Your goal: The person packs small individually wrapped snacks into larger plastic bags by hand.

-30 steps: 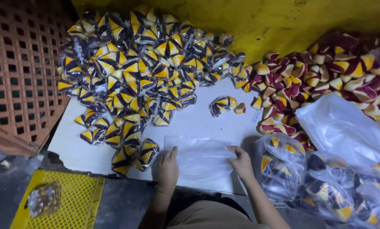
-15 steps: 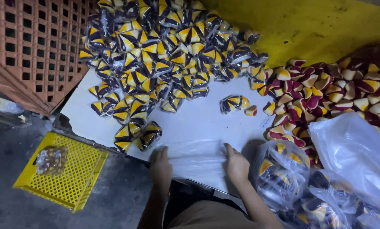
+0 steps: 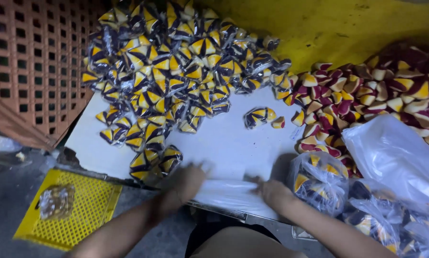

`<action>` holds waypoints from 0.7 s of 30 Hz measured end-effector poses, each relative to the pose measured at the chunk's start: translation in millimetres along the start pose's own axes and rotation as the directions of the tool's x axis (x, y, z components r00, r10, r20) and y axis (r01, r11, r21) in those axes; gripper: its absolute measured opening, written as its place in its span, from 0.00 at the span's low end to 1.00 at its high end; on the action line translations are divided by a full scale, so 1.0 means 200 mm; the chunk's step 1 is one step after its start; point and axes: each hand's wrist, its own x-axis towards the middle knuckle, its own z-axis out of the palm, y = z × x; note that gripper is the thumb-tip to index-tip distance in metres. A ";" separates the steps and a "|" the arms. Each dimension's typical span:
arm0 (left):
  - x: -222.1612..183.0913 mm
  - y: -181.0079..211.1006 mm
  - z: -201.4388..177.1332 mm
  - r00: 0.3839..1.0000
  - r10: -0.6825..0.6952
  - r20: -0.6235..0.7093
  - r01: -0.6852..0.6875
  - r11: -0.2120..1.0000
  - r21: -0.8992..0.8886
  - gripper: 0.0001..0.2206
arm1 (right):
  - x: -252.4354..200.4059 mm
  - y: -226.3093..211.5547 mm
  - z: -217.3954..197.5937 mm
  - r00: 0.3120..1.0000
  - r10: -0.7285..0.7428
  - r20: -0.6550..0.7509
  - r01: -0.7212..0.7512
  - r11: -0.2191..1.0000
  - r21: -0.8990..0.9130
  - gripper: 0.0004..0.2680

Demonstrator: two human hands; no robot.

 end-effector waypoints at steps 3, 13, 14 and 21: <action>-0.07 0.06 0.21 0.847 0.483 -0.222 -0.484 0.874 0.052 0.18 | 0.19 0.13 0.02 0.987 0.058 -0.153 -0.063 0.997 -0.034 0.13; 0.72 -0.28 0.80 0.905 -0.279 -0.321 0.159 0.922 -0.354 0.02 | 0.65 0.20 0.24 0.760 0.245 -0.602 0.023 0.916 0.401 0.05; 0.68 -0.26 0.58 0.933 -0.311 -0.179 0.215 0.884 -0.416 0.09 | 0.72 0.25 0.27 0.751 0.270 -0.602 -0.045 0.931 0.362 0.06; 0.84 -0.27 0.46 0.940 -0.339 0.038 0.316 0.822 -0.473 0.25 | 0.50 0.12 -0.16 0.764 0.482 -0.429 -0.011 0.675 0.738 0.15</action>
